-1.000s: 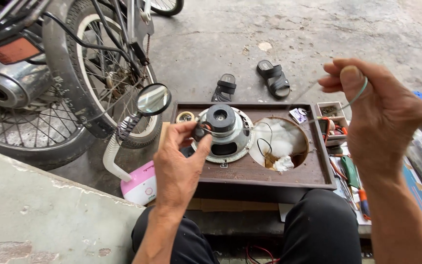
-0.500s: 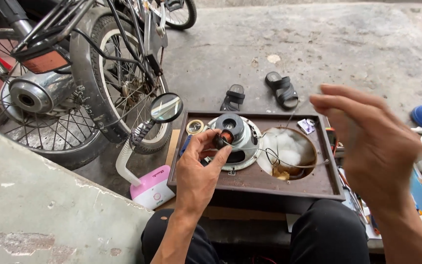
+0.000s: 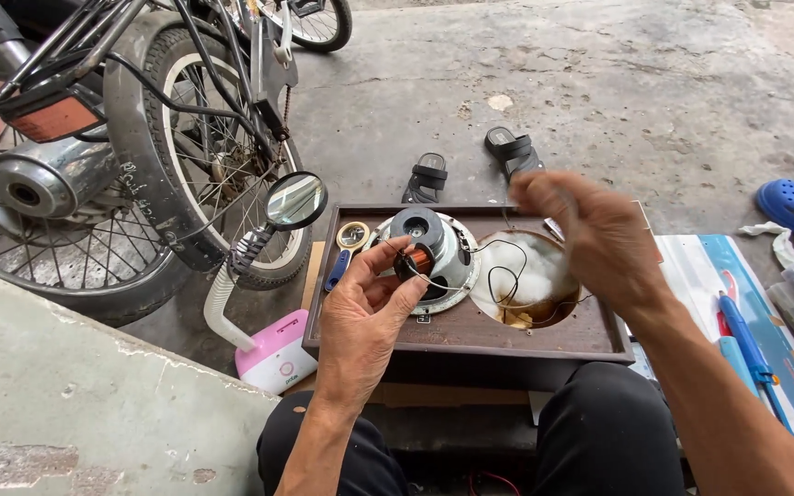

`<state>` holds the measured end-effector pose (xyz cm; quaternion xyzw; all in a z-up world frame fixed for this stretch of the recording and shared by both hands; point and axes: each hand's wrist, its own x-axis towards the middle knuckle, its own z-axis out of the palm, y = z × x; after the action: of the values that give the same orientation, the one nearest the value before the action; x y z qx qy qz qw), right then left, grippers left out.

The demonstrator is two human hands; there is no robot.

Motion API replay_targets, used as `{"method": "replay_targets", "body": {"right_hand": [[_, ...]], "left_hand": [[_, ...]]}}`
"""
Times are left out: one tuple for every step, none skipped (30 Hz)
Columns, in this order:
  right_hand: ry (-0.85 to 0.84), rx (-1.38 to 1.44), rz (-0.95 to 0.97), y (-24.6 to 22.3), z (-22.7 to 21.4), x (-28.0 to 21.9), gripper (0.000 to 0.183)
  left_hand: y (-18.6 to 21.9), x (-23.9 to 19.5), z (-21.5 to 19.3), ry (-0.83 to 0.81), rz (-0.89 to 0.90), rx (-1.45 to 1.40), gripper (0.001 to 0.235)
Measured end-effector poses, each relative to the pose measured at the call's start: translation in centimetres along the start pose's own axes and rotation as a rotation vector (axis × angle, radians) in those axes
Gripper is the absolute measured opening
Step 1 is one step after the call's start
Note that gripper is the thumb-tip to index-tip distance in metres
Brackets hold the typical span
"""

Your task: The person sits on the ground and repairs a speaker by hand. They connect wires to a small component, use a multimeter to test the connection, and then place the component into the speaker enclosure.

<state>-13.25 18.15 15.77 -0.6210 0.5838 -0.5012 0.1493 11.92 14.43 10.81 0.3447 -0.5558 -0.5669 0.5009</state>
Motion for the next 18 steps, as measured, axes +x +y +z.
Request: {"method": "replay_targets", "body": {"right_hand": [[0.035,0.070,-0.215,-1.5,-0.3,0.1,0.031],[0.031,0.076,-0.213,-2.8,-0.8,-0.4,0.031],[0.097,0.033,-0.231,-4.3,-1.3,-0.6,0.025],[0.163,-0.011,-0.247,-5.8,-1.8,-0.8,0.020],[0.163,-0.003,-0.257,-5.6,-2.5,-1.2,0.020],[0.109,-0.199,-0.214,-5.4,-3.1,-1.6,0.027],[0.061,-0.393,-0.175,-5.2,-3.5,-1.7,0.033],[0.068,-0.384,-0.192,-4.0,-3.5,-2.9,0.033],[0.044,-0.424,0.037,-2.8,-3.4,-3.8,0.028],[0.021,-0.459,0.266,-1.5,-3.4,-4.7,0.023],[0.032,-0.444,0.245,1.4,-2.8,-6.0,0.023],[-0.024,-0.369,0.305,4.4,-2.2,-7.1,0.021],[-0.079,-0.298,0.368,7.5,-1.6,-8.4,0.020],[-0.068,-0.289,0.351,9.6,-0.6,-9.3,0.020],[-0.174,-0.381,0.416,11.8,0.4,-10.5,0.017],[-0.280,-0.474,0.479,14.0,1.4,-11.6,0.018],[-0.281,-0.468,0.466,14.9,2.1,-11.9,0.018],[-0.539,-0.552,0.469,15.8,2.9,-12.1,0.039]], "left_hand": [[0.5,-0.2,0.0,-0.014,-0.055,0.043,0.044],[0.6,-0.4,0.0,-0.009,-0.058,0.048,0.044],[0.9,-0.4,0.0,-0.006,-0.060,0.068,0.043],[1.3,-0.4,-0.1,-0.003,-0.063,0.089,0.041],[1.4,-0.5,-0.1,0.004,-0.054,0.094,0.041],[1.5,-0.5,-0.1,0.014,-0.097,-0.025,0.041],[1.8,-0.3,-0.3,0.024,-0.131,-0.143,0.040],[1.8,-0.5,-0.6,0.030,-0.113,-0.136,0.040],[2.0,-0.6,-0.9,0.027,-0.174,-0.193,0.045],[2.3,-0.7,-1.1,0.023,-0.234,-0.250,0.050],[2.8,-0.7,-1.2,0.027,-0.209,-0.238,0.050],[3.2,-0.7,-1.3,0.044,-0.262,-0.366,0.047],[3.4,-0.8,-1.2,0.053,-0.318,-0.498,0.045],[3.4,-0.4,-1.4,0.049,-0.298,-0.490,0.045],[3.2,-0.4,-1.7,0.049,-0.309,-0.570,0.045],[3.1,-0.4,-1.9,0.047,-0.318,-0.650,0.045],[3.3,-0.5,-1.9,0.052,-0.306,-0.645,0.045],[3.6,-0.6,-2.0,0.058,-0.310,-0.608,0.043]]}}
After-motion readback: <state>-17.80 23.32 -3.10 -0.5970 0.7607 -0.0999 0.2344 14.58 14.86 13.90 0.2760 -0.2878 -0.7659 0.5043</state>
